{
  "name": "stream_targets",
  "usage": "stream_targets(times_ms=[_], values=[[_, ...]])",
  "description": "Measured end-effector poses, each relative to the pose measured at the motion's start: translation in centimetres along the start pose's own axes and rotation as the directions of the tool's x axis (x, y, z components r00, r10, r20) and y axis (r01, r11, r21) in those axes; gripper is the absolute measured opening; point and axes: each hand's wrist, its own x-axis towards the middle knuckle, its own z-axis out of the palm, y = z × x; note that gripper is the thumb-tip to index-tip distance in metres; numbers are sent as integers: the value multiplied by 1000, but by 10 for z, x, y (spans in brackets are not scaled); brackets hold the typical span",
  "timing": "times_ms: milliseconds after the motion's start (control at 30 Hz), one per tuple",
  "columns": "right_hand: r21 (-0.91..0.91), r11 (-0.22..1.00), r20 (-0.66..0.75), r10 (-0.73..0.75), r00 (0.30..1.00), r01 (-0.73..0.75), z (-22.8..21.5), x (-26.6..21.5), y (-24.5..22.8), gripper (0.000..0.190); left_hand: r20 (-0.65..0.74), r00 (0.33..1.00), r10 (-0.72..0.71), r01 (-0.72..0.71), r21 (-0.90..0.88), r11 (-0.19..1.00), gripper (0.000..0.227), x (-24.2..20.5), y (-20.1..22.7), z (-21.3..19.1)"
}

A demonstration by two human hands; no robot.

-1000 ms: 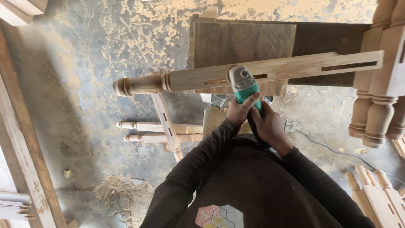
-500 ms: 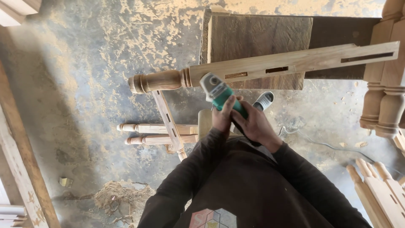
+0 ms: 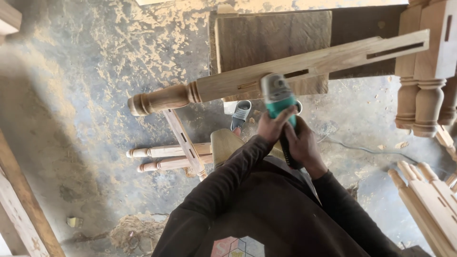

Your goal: The person uses a handheld angle grinder to smooth and shape a long, cylindrical wooden piece, likely a baluster or newel post. They hold the wood steady with one hand while operating the grinder with the other, moving the tool along the length of the wood to refine its surface.

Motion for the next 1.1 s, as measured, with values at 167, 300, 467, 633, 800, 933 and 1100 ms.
stream_targets(times_ms=[167,300,467,633,800,933,1100], values=[[-30,996,103,-83,991,87,-28,10,-4,43,-38,999,26,-37,-309,950,50,-8,14,16],[-71,997,88,-9,996,15,-54,20,18,43,-4,999,-47,42,-366,930,47,15,8,51],[-50,998,32,45,998,-43,-93,35,54,44,49,997,-64,75,-287,955,48,38,10,100],[4,991,10,132,991,-132,-135,49,78,46,114,990,-87,118,-294,949,51,66,12,151],[23,980,-112,199,973,-198,-159,61,104,44,224,965,-140,148,-21,989,56,106,-1,193],[79,978,-59,199,978,-194,-169,72,103,44,224,971,-85,84,12,996,54,103,-8,192],[12,1000,208,-1,978,-2,-184,89,84,46,-93,996,-11,-28,-410,912,48,75,-17,186]])
